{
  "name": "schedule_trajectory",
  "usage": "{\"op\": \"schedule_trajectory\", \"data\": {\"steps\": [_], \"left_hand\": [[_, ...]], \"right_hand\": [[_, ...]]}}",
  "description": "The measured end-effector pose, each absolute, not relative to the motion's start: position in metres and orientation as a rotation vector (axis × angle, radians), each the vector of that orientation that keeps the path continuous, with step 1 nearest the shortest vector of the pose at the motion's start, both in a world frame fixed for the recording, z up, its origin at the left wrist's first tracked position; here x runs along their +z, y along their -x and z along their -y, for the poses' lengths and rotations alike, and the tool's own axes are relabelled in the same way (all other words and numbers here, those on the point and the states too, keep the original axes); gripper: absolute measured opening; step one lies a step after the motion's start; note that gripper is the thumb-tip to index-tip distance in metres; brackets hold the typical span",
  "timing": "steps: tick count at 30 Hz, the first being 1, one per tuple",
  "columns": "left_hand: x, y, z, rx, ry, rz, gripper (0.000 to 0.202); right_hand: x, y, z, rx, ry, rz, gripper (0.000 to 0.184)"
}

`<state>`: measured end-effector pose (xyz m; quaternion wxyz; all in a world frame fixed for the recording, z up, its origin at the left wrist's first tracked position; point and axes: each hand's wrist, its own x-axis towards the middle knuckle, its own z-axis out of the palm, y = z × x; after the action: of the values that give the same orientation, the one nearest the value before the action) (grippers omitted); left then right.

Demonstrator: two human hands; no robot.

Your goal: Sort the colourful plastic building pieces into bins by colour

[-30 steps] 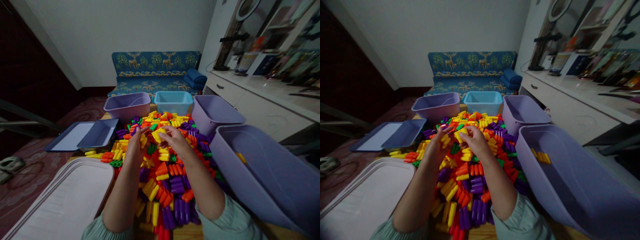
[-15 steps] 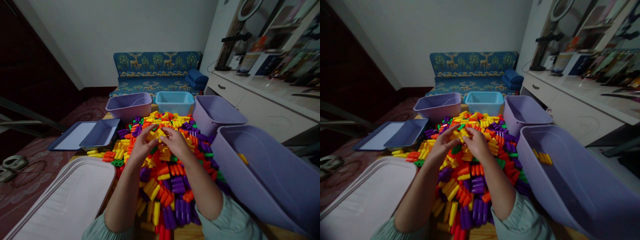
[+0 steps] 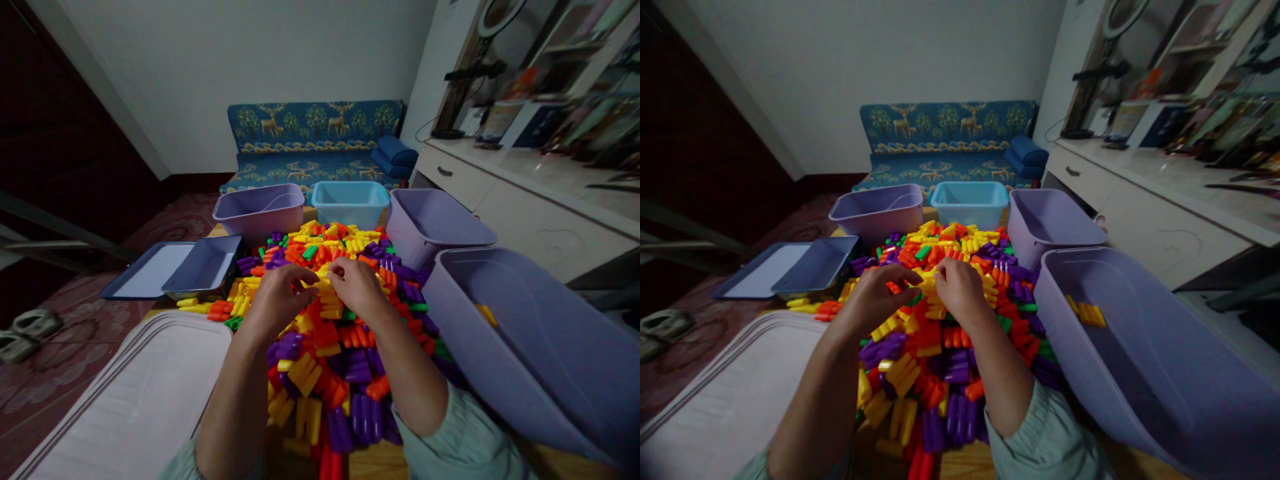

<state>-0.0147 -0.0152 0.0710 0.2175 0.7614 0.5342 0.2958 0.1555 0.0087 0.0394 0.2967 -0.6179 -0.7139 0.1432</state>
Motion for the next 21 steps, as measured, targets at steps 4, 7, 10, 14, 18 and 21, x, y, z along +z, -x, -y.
{"op": "schedule_trajectory", "data": {"steps": [4, 7, 10, 14, 18, 21], "left_hand": [[0.068, 0.009, 0.022, 0.544, -2.264, -1.369, 0.036], [0.059, 0.004, 0.023, 0.443, -2.335, -1.346, 0.046], [0.051, -0.002, 0.02, 0.443, -2.369, -1.384, 0.048], [0.046, -0.007, 0.015, 0.559, -2.295, -1.486, 0.045], [0.045, -0.005, 0.006, 0.809, -2.029, -1.628, 0.034], [0.042, 0.001, 0.0, 0.981, -1.82, -1.61, 0.029]], "right_hand": [[0.042, -0.16, -0.01, 0.417, 1.591, 1.782, 0.011], [0.046, -0.168, -0.01, 0.437, 1.518, 1.701, 0.013], [0.049, -0.176, -0.011, 0.475, 1.459, 1.668, 0.017], [0.046, -0.182, -0.015, 0.584, 1.41, 1.614, 0.019], [0.05, -0.179, -0.014, 0.845, 1.327, 1.437, 0.015], [0.056, -0.169, -0.009, 1.064, 1.255, 1.289, 0.011]]}}
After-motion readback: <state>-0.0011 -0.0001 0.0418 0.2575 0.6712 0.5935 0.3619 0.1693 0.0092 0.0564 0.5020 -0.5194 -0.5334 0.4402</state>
